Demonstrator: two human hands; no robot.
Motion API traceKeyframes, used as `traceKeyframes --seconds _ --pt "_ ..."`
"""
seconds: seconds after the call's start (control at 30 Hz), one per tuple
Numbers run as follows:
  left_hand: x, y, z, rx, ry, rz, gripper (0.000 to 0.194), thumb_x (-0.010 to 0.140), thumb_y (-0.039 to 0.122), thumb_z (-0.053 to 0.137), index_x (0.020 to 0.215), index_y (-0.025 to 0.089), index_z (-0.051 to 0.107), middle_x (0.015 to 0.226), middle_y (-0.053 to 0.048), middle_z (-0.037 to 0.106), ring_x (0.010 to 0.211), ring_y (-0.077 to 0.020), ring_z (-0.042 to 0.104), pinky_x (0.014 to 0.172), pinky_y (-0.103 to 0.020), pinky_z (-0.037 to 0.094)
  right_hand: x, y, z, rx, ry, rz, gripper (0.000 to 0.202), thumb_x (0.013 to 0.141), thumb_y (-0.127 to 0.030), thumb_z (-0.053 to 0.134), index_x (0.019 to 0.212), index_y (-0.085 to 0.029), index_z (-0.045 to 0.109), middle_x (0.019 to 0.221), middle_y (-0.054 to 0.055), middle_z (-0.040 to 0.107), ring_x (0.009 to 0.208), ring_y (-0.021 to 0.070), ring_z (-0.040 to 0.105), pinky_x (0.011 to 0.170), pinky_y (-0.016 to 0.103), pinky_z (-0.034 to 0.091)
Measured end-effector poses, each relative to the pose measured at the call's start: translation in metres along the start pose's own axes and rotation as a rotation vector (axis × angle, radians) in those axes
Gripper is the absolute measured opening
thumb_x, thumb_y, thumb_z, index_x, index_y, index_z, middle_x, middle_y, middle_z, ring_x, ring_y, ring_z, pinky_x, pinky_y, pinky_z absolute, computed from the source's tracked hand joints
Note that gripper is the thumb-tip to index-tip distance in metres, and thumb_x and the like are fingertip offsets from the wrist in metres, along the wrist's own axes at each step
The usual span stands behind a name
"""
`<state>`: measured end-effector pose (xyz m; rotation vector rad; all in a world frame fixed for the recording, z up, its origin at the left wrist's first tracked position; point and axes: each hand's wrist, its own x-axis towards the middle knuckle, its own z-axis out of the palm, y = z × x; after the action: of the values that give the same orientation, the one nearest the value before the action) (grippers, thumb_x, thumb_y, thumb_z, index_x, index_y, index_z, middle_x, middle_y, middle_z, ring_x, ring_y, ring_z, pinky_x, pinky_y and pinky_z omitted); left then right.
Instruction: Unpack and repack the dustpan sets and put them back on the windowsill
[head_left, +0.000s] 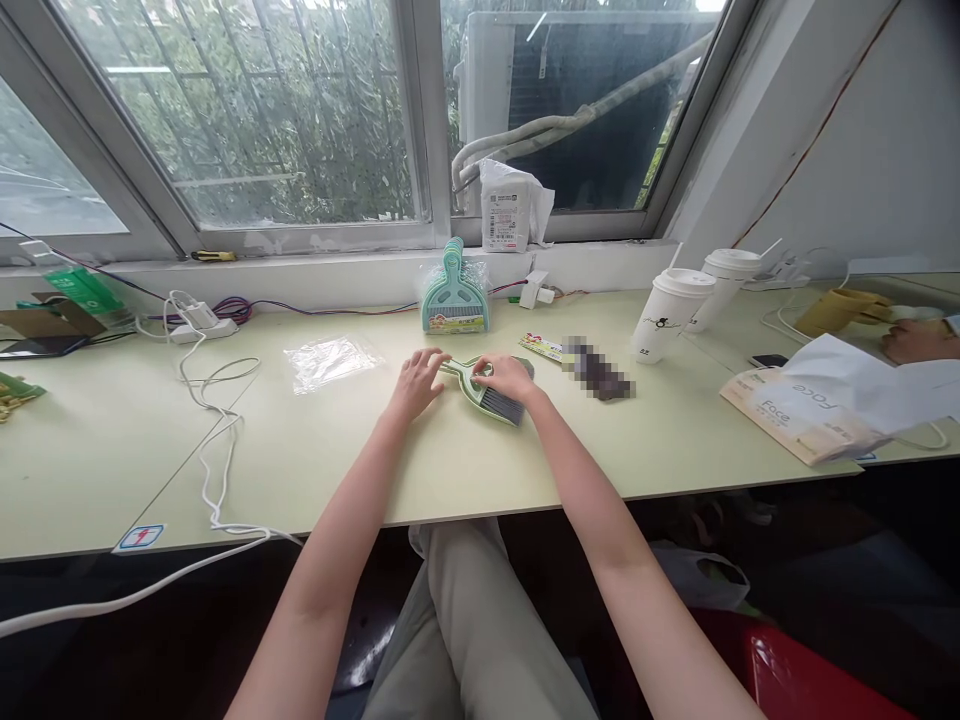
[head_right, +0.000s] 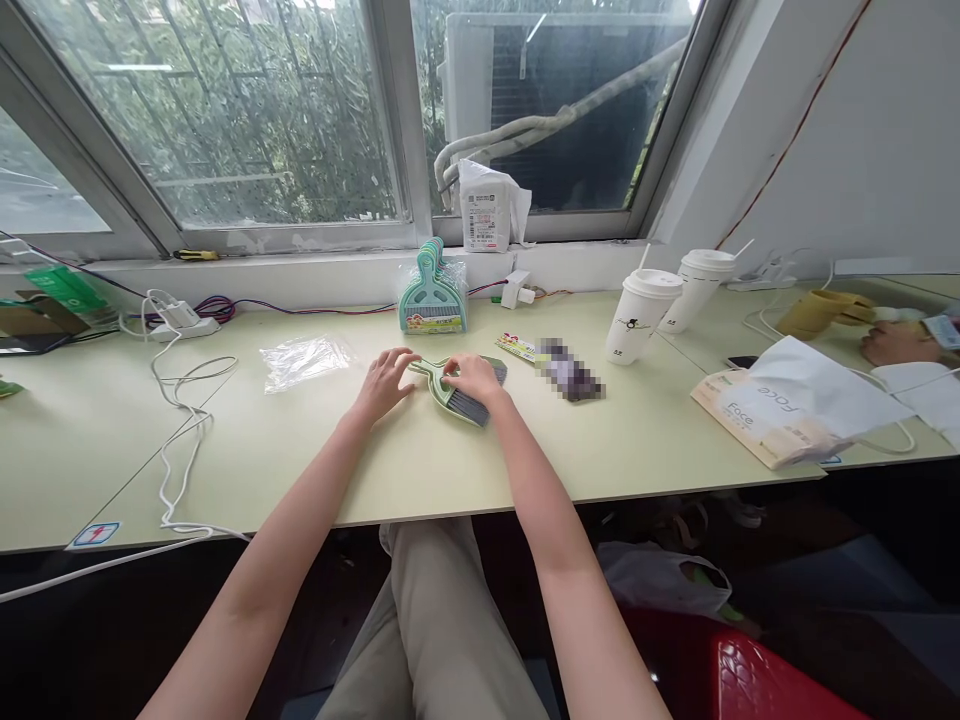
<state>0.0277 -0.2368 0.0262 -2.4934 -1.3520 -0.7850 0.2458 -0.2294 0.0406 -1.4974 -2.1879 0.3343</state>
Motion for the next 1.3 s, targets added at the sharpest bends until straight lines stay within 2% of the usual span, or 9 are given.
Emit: traceKeyframes --seconds 0.27,0.6,0.77,0.9,1.0,1.07,1.2,1.23,1.3 --pt "0.001 0.003 0.005 0.189 -0.151 0.186 0.030 0.089 0.005 0.042 0.104 0.019 0.064 0.106 -0.010 0.063 0.099 -0.0235 0.056 0.077 -0.033 0.045 0.003 -0.007 0.014 0.160 0.000 -0.108 0.015 0.079 -0.026 0.069 0.094 -0.025 0.070 0.097 -0.002 0.073 0.092 0.0148 0.064 0.080 0.023 0.043" --pt "0.004 0.009 0.006 0.220 -0.297 0.104 0.027 0.089 0.007 0.045 0.097 0.017 0.068 0.094 -0.010 0.066 0.089 -0.0225 0.063 0.068 -0.031 0.045 0.008 -0.008 0.020 0.161 -0.023 -0.083 0.022 0.079 -0.017 0.068 0.100 -0.023 0.068 0.093 -0.001 0.074 0.088 0.0138 0.065 0.079 0.023 0.045" --pt "0.002 0.010 0.007 0.109 -0.197 0.037 0.030 0.087 0.005 0.044 0.098 0.019 0.068 0.101 -0.010 0.065 0.099 -0.0229 0.061 0.079 -0.033 0.049 0.004 -0.016 0.018 0.026 -0.021 -0.067 0.024 0.078 -0.019 0.064 0.102 -0.023 0.065 0.096 0.002 0.072 0.098 0.0189 0.062 0.080 0.027 0.044" --pt "0.004 0.018 0.003 -0.143 0.120 -0.073 0.036 0.090 0.016 0.048 0.124 0.020 0.059 0.130 -0.013 0.055 0.124 -0.0264 0.048 0.105 -0.042 0.039 0.002 -0.025 0.017 0.069 0.136 0.081 0.029 0.078 -0.021 0.062 0.106 -0.024 0.060 0.097 0.002 0.070 0.100 0.0209 0.061 0.078 0.028 0.045" --pt "0.010 0.032 0.003 -0.527 0.322 -0.298 0.050 0.090 0.030 0.055 0.138 0.023 0.045 0.142 -0.013 0.044 0.136 -0.0272 0.038 0.109 -0.044 0.036 0.004 -0.033 0.016 0.209 0.316 0.234 0.030 0.079 -0.025 0.061 0.109 -0.025 0.057 0.099 0.001 0.070 0.098 0.0197 0.062 0.082 0.029 0.047" --pt "0.014 0.041 0.006 -0.870 0.292 -0.491 0.059 0.084 0.035 0.065 0.138 0.023 0.043 0.141 -0.013 0.046 0.134 -0.0288 0.042 0.105 -0.042 0.041 0.007 -0.036 0.016 0.289 0.356 0.260 0.032 0.080 -0.027 0.061 0.111 -0.025 0.056 0.101 0.001 0.070 0.097 0.0188 0.063 0.084 0.030 0.048" --pt "0.016 0.042 0.013 -1.399 -0.029 -0.700 0.058 0.075 0.031 0.074 0.126 0.021 0.050 0.119 -0.012 0.062 0.109 -0.0282 0.061 0.088 -0.039 0.052 0.015 -0.018 0.009 0.453 0.230 0.161 0.029 0.089 -0.025 0.047 0.116 -0.023 0.058 0.113 0.004 0.068 0.095 0.0156 0.064 0.084 0.028 0.050" --pt "0.015 0.038 0.014 -1.446 -0.041 -0.735 0.059 0.073 0.027 0.075 0.126 0.021 0.048 0.116 -0.011 0.064 0.104 -0.0265 0.063 0.085 -0.038 0.053 0.015 -0.008 0.007 0.436 0.252 0.168 0.030 0.092 -0.023 0.041 0.116 -0.021 0.060 0.118 0.006 0.066 0.100 0.0161 0.063 0.088 0.029 0.049" --pt "0.013 0.029 0.013 -1.469 0.028 -0.827 0.061 0.071 0.020 0.075 0.124 0.023 0.045 0.111 -0.008 0.065 0.097 -0.0227 0.065 0.082 -0.036 0.054 0.012 0.017 0.002 0.251 0.445 0.295 0.036 0.093 -0.017 0.035 0.119 -0.016 0.060 0.128 0.013 0.061 0.117 0.0196 0.055 0.100 0.035 0.042"
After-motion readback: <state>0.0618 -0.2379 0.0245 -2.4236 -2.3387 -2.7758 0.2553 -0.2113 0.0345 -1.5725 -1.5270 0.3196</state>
